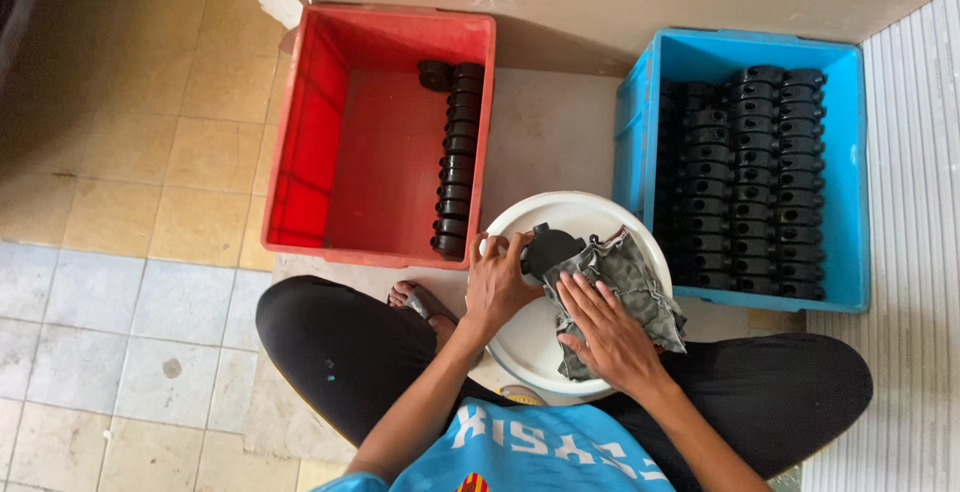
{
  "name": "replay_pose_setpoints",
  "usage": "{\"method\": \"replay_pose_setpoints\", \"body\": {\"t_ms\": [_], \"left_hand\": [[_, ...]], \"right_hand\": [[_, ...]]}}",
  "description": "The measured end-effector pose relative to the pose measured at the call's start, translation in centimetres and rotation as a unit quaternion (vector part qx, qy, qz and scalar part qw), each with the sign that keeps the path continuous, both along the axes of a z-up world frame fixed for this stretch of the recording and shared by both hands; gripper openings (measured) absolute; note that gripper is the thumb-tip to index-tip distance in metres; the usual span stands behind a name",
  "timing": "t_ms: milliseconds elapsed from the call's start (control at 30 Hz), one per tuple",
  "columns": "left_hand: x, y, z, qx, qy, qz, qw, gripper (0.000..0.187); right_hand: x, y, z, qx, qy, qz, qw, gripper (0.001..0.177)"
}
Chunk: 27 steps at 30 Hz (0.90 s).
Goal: The person cleans black plastic components with a cloth while taking them from a blue crate and placing them into a red crate.
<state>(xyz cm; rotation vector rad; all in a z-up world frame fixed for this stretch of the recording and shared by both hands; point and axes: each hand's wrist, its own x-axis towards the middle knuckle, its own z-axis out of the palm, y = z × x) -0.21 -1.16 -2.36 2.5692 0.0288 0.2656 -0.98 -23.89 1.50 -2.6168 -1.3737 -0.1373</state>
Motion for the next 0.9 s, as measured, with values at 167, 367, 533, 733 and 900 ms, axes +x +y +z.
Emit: {"method": "replay_pose_setpoints", "body": {"t_ms": [167,367,533,733,900], "left_hand": [[0.1,-0.1,-1.6,0.023,0.027,-0.009,0.999,0.069],[0.2,-0.1,-1.6,0.038,0.023,0.005,0.999,0.068],[0.2,0.1,-0.9,0.018,0.044,0.0,0.999,0.078],[-0.1,-0.2,-1.2,0.035,0.011,0.004,0.999,0.061],[0.1,-0.2,-1.0,0.014,0.016,0.004,1.0,0.071]], "right_hand": [[1.2,1.2,-1.7,0.043,-0.002,0.054,0.998,0.056],[2.0,1.6,-4.3,0.078,0.0,0.056,0.995,0.049],[0.9,1.6,-3.6,0.149,-0.073,-0.023,0.986,0.039],[2.1,3.7,-5.2,0.159,-0.067,-0.023,0.985,0.036],[2.1,3.7,-4.7,0.222,-0.075,-0.051,0.971,0.032]]}}
